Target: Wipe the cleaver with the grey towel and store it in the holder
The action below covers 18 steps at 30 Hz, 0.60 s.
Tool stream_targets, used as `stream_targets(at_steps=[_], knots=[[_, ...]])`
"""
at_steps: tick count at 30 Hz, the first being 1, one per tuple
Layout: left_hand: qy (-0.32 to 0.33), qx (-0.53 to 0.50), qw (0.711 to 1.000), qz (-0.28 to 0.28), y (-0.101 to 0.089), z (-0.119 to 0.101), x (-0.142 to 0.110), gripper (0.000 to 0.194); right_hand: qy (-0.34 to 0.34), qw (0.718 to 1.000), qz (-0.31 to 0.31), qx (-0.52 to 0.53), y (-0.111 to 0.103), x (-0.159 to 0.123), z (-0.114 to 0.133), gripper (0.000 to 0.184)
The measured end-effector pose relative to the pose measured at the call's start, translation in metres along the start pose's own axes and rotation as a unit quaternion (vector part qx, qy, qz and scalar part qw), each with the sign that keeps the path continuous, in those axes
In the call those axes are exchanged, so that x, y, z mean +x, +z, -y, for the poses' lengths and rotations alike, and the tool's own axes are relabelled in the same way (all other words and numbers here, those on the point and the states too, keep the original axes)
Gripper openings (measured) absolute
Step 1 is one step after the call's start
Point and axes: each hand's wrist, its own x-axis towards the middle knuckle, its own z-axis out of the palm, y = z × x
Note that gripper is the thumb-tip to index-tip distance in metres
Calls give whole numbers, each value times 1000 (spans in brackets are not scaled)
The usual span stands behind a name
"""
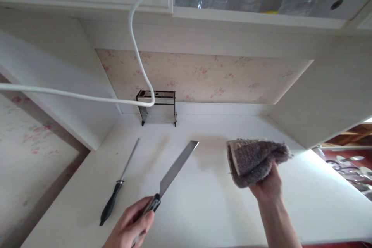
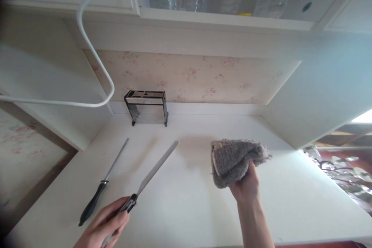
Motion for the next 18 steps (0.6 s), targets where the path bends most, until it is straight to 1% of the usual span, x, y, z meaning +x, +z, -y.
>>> stream_targets(at_steps=[2,4,6,7,8,9,11,13,15,18], knots=[[57,70,996,-19,12,-9,7,50,51,999,6,-15,-14,-18,-18,30],[97,156,983,-17,29,-16,17,40,128,991,20,-31,-15,-43,-44,27],[140,245,959,-11,49,-18,28,24,207,977,43,-39,-3,-71,-71,28],[166,286,944,-6,58,-16,33,18,219,974,51,-32,6,-84,-82,32],[191,325,926,-1,67,-13,37,18,229,971,60,-26,17,-94,-91,37],[212,362,908,3,75,-9,41,25,235,970,61,-20,27,-102,-98,39],[229,423,876,8,86,1,45,40,226,973,49,-17,46,-108,-103,43],[230,470,852,11,91,10,47,47,209,977,23,-28,56,-106,-101,44],[238,506,829,12,90,16,48,45,201,979,-7,-37,59,-96,-94,44],[262,554,790,18,84,19,46,42,218,975,-39,-22,59,-76,-79,39]])
